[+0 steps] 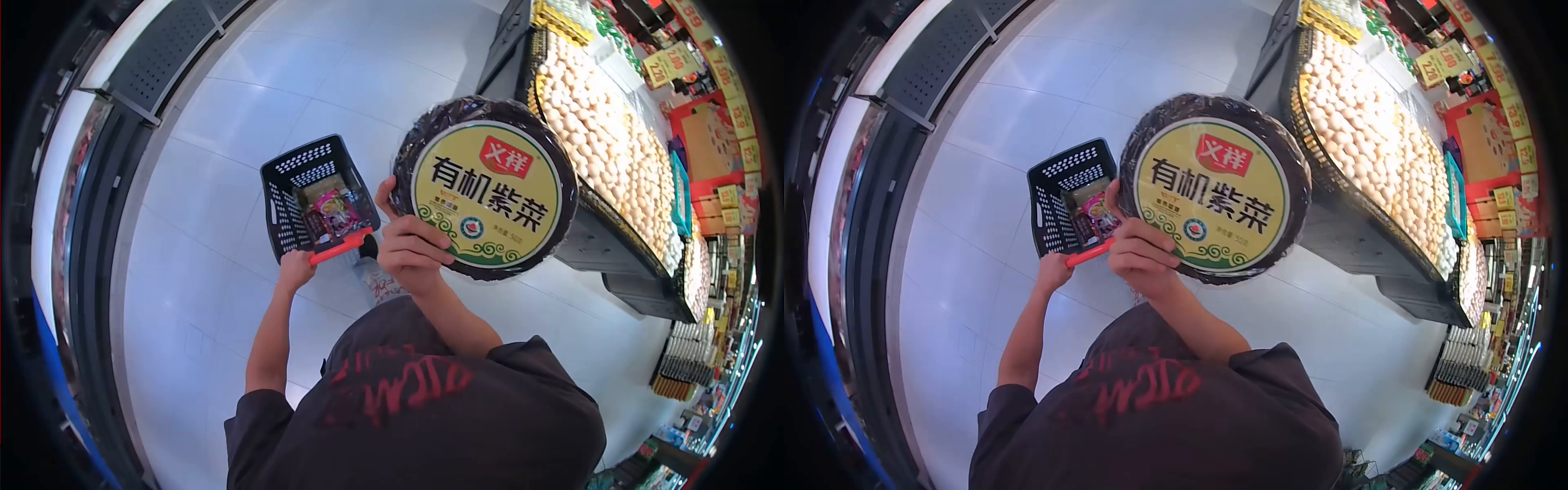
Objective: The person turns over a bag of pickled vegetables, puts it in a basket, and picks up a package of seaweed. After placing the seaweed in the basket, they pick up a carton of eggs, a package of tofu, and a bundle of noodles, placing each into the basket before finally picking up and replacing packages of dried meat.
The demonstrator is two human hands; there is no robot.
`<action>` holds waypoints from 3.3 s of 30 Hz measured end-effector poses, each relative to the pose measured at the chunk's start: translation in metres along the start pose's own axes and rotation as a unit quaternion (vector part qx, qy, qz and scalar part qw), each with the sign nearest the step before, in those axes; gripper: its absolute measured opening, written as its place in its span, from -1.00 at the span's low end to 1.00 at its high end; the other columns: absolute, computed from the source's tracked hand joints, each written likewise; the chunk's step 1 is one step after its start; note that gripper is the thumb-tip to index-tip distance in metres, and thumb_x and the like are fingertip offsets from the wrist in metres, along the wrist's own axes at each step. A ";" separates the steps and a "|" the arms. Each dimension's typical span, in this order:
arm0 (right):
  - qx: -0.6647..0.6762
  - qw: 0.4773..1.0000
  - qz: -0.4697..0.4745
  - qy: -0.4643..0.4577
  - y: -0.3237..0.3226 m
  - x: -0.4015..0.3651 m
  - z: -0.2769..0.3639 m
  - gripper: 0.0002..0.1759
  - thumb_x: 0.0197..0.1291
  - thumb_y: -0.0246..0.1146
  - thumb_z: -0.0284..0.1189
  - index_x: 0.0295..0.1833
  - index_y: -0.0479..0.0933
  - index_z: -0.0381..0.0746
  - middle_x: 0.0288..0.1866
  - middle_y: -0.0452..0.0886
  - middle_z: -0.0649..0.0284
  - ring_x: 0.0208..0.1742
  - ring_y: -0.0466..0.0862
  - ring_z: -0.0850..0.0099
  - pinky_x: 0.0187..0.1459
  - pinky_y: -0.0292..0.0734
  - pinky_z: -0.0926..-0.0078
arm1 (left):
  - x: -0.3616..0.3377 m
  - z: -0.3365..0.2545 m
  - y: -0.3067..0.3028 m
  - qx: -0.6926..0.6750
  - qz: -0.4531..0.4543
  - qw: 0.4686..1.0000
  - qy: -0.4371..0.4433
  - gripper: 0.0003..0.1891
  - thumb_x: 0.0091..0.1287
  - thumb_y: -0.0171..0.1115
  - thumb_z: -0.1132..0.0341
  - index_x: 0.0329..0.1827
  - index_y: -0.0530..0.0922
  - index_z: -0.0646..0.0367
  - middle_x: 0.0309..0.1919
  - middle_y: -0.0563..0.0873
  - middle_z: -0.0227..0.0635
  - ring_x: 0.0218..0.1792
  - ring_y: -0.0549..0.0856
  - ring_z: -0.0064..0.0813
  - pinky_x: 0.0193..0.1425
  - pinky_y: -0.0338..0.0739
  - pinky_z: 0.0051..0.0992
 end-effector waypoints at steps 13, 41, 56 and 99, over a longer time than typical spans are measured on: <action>-0.004 1.000 -0.021 0.010 0.007 0.262 0.103 -0.49 0.45 -0.04 -0.45 0.48 0.14 -0.17 -0.63 0.50 0.32 -0.72 0.53 0.51 -0.57 0.44 0.57 | 0.218 0.101 -0.104 0.026 0.056 0.997 0.053 -0.88 0.07 0.30 0.22 -0.46 0.68 0.04 -0.52 0.71 -0.13 -0.38 0.72 -0.08 -0.26 0.61 -0.10; 0.027 0.980 0.080 -0.181 -0.029 0.656 0.341 -0.42 0.37 -0.08 -0.66 0.48 0.05 -0.23 -0.63 0.53 0.12 -0.74 0.55 0.37 -0.69 0.48 0.54 | 0.755 0.247 -0.267 0.074 0.129 0.961 0.232 -0.82 0.06 0.24 0.21 -0.46 0.71 0.10 -0.48 0.73 -0.07 -0.36 0.75 -0.05 -0.18 0.65 -0.11; -0.022 0.976 0.089 -0.199 0.112 0.779 0.545 -0.46 0.39 -0.08 -0.62 0.47 0.11 -0.26 -0.67 0.54 0.17 -0.75 0.56 0.37 -0.69 0.49 0.54 | 0.976 0.195 -0.284 0.089 0.182 0.938 0.283 -0.84 0.07 0.25 0.22 -0.48 0.68 0.10 -0.48 0.73 -0.11 -0.36 0.75 -0.08 -0.20 0.64 -0.12; -0.173 0.920 0.160 -0.314 0.324 1.221 1.118 -0.44 0.46 -0.05 -0.51 0.52 0.06 -0.22 -0.67 0.50 0.32 -0.75 0.51 0.52 -0.62 0.42 0.59 | 1.764 0.086 -0.358 0.069 0.194 0.918 0.338 -0.80 0.04 0.29 0.19 -0.35 0.77 0.04 -0.39 0.75 -0.08 -0.30 0.74 -0.07 -0.13 0.63 -0.13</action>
Point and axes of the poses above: each hand's wrist, its own x-axis towards the middle knuckle, its own y-axis out of the palm, z = x × y, the point moved 5 cm from there along x, towards the middle knuckle
